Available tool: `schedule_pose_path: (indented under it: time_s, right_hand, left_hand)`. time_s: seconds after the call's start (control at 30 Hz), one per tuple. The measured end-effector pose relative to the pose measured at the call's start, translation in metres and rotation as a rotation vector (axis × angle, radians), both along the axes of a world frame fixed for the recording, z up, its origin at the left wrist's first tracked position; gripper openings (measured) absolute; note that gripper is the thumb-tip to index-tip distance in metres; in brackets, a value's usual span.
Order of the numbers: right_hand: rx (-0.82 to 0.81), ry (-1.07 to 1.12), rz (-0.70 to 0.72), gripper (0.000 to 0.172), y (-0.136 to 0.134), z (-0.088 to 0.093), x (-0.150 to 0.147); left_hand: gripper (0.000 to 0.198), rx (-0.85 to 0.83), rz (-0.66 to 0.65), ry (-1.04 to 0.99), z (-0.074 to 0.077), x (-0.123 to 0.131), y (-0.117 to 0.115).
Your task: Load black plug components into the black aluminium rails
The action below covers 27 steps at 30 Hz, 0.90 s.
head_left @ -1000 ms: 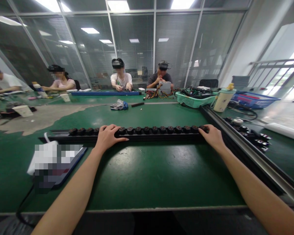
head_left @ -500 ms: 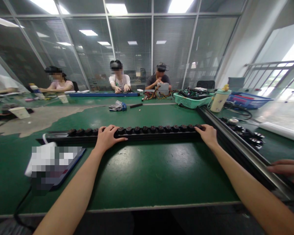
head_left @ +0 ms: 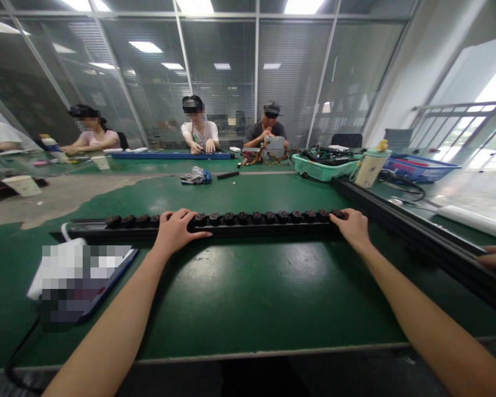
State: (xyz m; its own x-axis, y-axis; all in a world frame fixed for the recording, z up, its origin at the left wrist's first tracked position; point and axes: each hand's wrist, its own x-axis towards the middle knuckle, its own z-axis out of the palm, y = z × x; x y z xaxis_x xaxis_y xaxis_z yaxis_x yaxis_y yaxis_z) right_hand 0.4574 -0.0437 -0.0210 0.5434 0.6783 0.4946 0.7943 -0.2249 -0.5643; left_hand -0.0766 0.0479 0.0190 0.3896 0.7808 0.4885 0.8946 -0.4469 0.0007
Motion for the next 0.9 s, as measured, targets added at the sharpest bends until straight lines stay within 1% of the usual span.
schedule_pose_path:
  time_s: [0.23,0.33,0.43,0.63,0.77,0.9]
  right_hand:
    - [0.043,-0.006,0.075,0.056,-0.002,0.002,-0.001]
    - [0.063,-0.008,0.083,0.061,-0.003,0.005,-0.004]
    - [0.067,-0.006,0.077,0.062,-0.003,0.007,-0.006]
    - [0.017,0.003,0.060,0.059,0.000,0.010,-0.005]
    - [0.036,-0.005,0.082,0.059,0.001,0.010,-0.003]
    - [0.020,0.004,0.075,0.059,0.000,0.012,0.001]
  left_hand:
    - [0.075,0.008,-0.003,-0.002,-0.001,0.001,-0.002]
    - [0.074,0.023,-0.006,-0.002,-0.001,0.002,-0.003]
    - [0.074,0.035,-0.009,-0.002,-0.001,0.002,-0.002]
    - [0.074,0.042,0.000,0.003,-0.002,0.002,0.000]
    - [0.072,0.032,0.005,0.002,-0.001,0.002,0.000]
    - [0.073,0.036,0.002,-0.001,0.000,0.008,-0.001]
